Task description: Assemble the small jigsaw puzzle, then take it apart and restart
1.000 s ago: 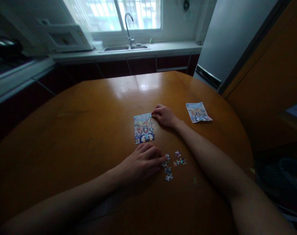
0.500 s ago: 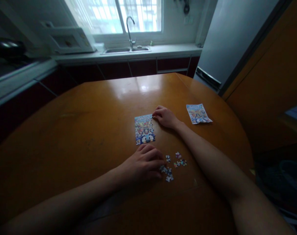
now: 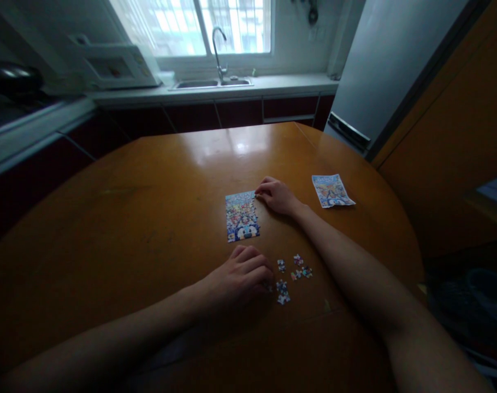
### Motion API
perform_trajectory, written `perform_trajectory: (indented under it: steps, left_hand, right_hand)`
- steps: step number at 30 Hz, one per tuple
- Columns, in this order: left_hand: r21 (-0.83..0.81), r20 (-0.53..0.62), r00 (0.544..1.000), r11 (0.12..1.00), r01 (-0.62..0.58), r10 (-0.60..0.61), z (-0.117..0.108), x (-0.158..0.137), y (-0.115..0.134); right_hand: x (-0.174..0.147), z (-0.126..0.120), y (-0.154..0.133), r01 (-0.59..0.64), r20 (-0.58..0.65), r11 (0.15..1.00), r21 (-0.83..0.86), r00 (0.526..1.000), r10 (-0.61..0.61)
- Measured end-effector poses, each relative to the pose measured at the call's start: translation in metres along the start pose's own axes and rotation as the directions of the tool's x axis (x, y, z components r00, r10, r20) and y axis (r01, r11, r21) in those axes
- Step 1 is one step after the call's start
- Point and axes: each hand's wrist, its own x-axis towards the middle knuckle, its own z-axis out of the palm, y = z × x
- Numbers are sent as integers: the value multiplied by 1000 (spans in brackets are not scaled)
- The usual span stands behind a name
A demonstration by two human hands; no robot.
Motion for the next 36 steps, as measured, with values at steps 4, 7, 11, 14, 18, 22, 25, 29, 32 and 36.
perform_trajectory:
  steps: [4, 7, 11, 14, 18, 22, 25, 29, 32, 36]
  left_hand:
    - [10, -166, 975, 989, -145, 145, -10, 0, -16]
    - [-140, -441, 897, 989, -43, -24, -19, 1, -39]
    - [-400, -569, 693, 885, 237, -442, -25, 1, -68]
    - [-496, -532, 570, 776, 391, -627, -24, 0, -78]
    - [-563, -505, 483, 697, 444, -715, -22, -2, -81]
    - [-601, -493, 481, 683, 415, -725, -22, -1, -81]
    - [-615, -490, 488, 683, 394, -723, -23, 0, -80]
    - [-600, -500, 481, 689, 406, -720, -23, 0, -79]
    - [-546, -528, 497, 724, 422, -689, -23, -1, -77]
    - [-458, -571, 525, 775, 435, -632, -23, -2, -75]
  right_hand:
    - [-1, 0, 1, 17, -19, 1000, 8, 1000, -16]
    - [-1, -2, -1, 25, -50, 1000, 8, 998, -24]
    - [-5, -5, -16, 35, -81, 999, 41, 996, -32]
    - [-10, -1, -39, 62, -99, 990, 123, 994, -50]
    - [-16, 12, -70, 64, -50, 959, 275, 997, -52]
    - [-18, 24, -84, 33, 18, 942, 335, 999, -41]
    - [-18, 28, -86, -2, 8, 929, 370, 1000, -1]
    - [-18, 30, -85, -61, 3, 884, 463, 998, 68]
    - [-17, 29, -84, -107, -30, 838, 535, 989, 146]
    - [-17, 28, -84, -160, -25, 792, 589, 976, 216]
